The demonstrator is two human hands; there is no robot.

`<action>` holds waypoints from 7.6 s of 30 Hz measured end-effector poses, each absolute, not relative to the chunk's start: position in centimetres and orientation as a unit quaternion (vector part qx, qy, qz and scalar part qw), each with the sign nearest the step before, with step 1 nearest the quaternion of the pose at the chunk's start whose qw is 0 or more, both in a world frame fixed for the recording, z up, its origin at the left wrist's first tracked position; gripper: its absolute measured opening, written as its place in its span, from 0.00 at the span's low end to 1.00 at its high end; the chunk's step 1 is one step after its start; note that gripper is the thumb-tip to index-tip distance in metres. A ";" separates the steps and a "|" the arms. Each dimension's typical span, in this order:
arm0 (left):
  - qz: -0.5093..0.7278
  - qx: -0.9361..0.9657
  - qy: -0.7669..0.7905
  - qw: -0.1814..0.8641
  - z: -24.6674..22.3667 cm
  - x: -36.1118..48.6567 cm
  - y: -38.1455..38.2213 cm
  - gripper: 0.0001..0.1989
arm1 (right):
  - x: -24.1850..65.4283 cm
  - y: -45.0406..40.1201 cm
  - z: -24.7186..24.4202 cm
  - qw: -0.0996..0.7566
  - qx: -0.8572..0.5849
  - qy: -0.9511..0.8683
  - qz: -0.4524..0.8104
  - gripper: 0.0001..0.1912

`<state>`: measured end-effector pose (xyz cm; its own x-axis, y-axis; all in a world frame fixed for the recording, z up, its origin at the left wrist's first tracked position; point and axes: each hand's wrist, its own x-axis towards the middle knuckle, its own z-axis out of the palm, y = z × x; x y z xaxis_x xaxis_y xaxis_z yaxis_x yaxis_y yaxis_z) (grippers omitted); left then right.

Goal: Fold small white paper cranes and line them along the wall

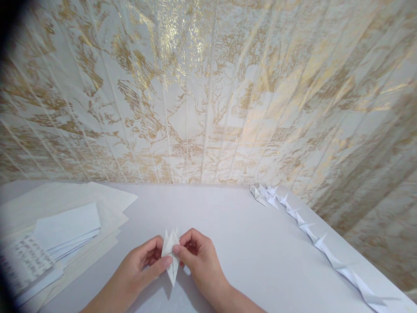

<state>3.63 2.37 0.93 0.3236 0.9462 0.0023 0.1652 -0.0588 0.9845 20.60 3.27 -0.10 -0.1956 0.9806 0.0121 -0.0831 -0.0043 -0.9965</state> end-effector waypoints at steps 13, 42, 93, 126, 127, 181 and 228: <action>0.386 0.612 0.474 0.502 0.1 3.6 2.7 0.20 | 20.7 3.3 -0.2 0.468 -0.434 -0.533 0.556 0.23; 0.440 0.581 0.445 0.520 -0.1 3.9 2.2 0.10 | 20.3 3.5 -0.2 0.452 -0.370 -0.490 0.647 0.25; 0.376 0.596 0.422 0.571 -0.2 4.2 1.9 0.16 | 19.9 2.6 0.7 0.474 -0.315 -0.497 0.655 0.22; 0.411 0.654 0.464 0.434 1.2 3.6 2.4 0.11 | 20.9 2.5 0.5 0.409 -0.447 -0.736 0.302 0.05; 0.408 0.655 0.464 0.436 1.1 3.6 2.4 0.12 | 21.0 2.6 0.5 0.418 -0.441 -0.736 0.298 0.05; 0.370 0.371 0.437 0.731 2.3 3.8 2.8 0.15 | 21.5 2.6 1.5 0.436 -0.373 -0.786 0.231 0.05; 0.331 0.681 0.478 0.445 1.1 3.8 2.2 0.11 | 20.4 2.1 0.7 0.427 -0.483 -0.642 0.415 0.06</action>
